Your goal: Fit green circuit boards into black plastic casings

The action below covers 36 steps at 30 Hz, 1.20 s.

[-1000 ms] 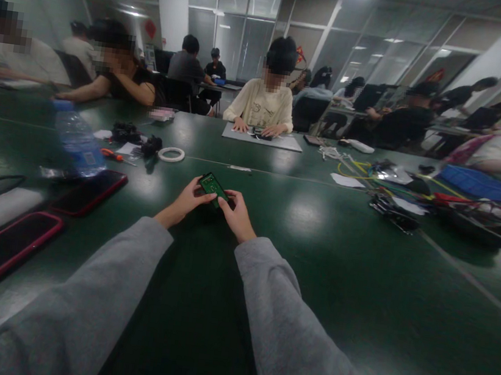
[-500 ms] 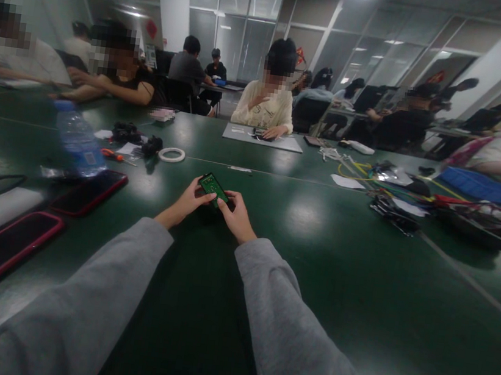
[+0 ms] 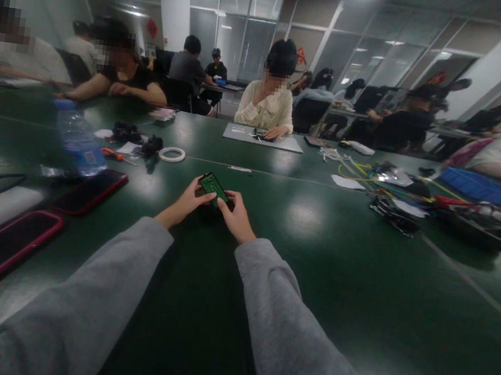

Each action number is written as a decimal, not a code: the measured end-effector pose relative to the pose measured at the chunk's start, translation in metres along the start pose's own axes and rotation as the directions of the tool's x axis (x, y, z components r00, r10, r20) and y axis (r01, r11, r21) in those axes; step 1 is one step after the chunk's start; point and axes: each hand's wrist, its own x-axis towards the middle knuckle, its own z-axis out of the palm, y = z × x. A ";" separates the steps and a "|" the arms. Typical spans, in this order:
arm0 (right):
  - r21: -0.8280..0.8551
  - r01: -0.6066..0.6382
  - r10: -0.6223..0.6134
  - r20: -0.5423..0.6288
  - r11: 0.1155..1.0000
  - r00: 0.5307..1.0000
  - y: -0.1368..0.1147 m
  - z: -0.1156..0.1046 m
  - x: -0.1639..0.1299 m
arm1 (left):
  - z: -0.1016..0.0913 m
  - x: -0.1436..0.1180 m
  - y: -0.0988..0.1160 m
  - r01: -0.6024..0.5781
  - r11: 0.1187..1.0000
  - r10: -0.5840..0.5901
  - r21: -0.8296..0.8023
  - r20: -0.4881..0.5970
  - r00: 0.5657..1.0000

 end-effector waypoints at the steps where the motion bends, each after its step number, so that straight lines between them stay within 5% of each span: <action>1: -0.006 0.004 -0.004 -0.001 1.000 1.000 0.000 0.000 0.000 | 0.000 0.000 0.000 0.004 1.000 -0.004 0.001 0.004 1.000; 7: -0.039 0.050 -0.050 -0.021 0.998 0.998 -0.005 0.000 -0.003 | -0.001 0.003 -0.004 0.008 0.999 -0.008 -0.041 0.007 1.000; 15: -0.455 0.106 -0.202 -0.167 0.884 0.965 -0.014 -0.004 -0.007 | -0.001 0.009 -0.011 -0.041 0.998 0.043 0.050 -0.040 0.998; 25: -0.445 0.109 -0.194 -0.150 0.889 0.969 -0.018 -0.001 -0.009 | -0.010 0.013 -0.021 -0.141 0.916 0.201 0.376 -0.125 0.972; 30: -0.472 0.186 -0.251 -0.076 0.862 0.965 -0.015 0.000 -0.008 | -0.013 0.007 -0.016 -0.050 0.818 0.210 0.573 -0.216 0.954; 36: -0.477 0.207 -0.255 -0.037 0.854 0.966 -0.009 0.001 -0.008 | -0.010 0.006 -0.012 -0.019 0.779 0.209 0.626 -0.230 0.951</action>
